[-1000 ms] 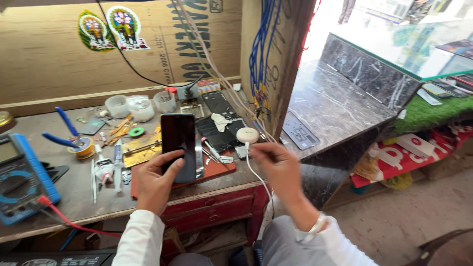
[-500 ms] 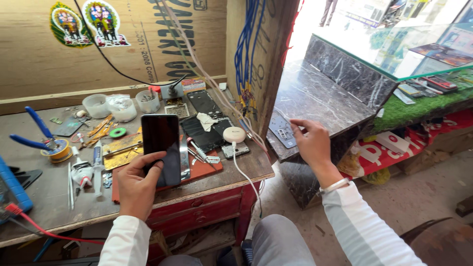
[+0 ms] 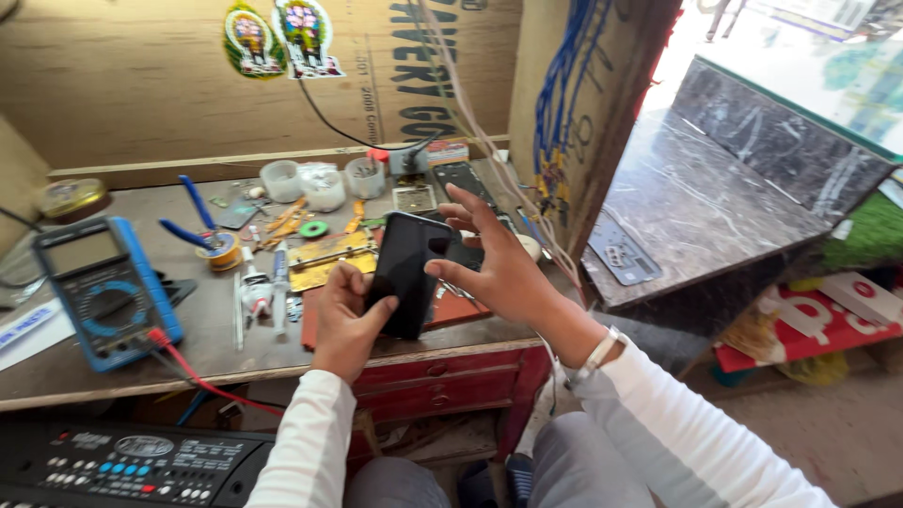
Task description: The person disassembles a smartphone, removes the back cover, and manipulates internal components including the battery and ribbon cables. They connect a charging cable, test the screen, and reassemble the device.
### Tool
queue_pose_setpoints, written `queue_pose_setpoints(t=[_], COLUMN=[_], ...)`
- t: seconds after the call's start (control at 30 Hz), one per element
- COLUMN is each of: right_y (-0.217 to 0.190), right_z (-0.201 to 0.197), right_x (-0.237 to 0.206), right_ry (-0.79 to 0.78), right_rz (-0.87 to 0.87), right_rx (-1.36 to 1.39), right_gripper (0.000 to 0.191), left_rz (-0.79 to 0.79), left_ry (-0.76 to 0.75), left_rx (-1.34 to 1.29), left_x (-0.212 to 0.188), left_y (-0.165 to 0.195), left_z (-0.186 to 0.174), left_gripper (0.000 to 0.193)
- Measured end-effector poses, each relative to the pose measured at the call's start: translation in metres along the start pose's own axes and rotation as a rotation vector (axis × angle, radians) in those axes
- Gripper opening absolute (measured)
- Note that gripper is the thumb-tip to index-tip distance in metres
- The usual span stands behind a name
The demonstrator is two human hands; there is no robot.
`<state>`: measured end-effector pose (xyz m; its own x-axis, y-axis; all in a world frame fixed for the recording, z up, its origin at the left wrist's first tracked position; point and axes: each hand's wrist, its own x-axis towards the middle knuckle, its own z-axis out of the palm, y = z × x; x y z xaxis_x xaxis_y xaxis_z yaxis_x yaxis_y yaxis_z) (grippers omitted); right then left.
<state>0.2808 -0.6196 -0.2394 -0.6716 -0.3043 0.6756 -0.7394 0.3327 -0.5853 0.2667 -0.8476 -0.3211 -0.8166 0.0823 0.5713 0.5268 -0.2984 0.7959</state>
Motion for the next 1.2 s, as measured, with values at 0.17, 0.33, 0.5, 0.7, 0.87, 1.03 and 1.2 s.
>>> queue_pose_setpoints(t=[0.17,0.33,0.5,0.7,0.87,1.03,1.2], right_y=[0.021,0.04,0.044,0.058,0.082,0.094,0.098], right_z=[0.024,0.032,0.04,0.047,0.047,0.061,0.083], right_x=[0.025,0.023,0.021,0.014,0.016,0.017,-0.004], right_ry=[-0.087,0.153,0.453,0.471,0.232,0.172,0.19], right_rz=[0.266,0.202,0.229,0.39,0.333,0.309,0.257], right_rx=[0.221,0.348,0.859,0.931,0.549,0.602,0.656], right_gripper=[0.055,0.034,0.023,0.029,0.031,0.048,0.072], left_rz=[-0.077,-0.103,-0.119,-0.085,-0.167,-0.193,-0.168], left_ry=[0.043,0.076,0.077,0.08,0.0,0.04,0.142], left_rx=[0.029,-0.01,-0.014,-0.196,0.079,-0.017,-0.119], left_x=[0.004,0.012,0.019,0.023,0.025,0.026,0.032], left_y=[-0.003,-0.002,-0.01,-0.021,-0.032,-0.042,-0.049], left_z=[0.0,-0.005,-0.007,0.001,0.007,0.006,0.0], left_gripper=[0.045,0.066,0.072,0.068,0.061,0.031,0.027])
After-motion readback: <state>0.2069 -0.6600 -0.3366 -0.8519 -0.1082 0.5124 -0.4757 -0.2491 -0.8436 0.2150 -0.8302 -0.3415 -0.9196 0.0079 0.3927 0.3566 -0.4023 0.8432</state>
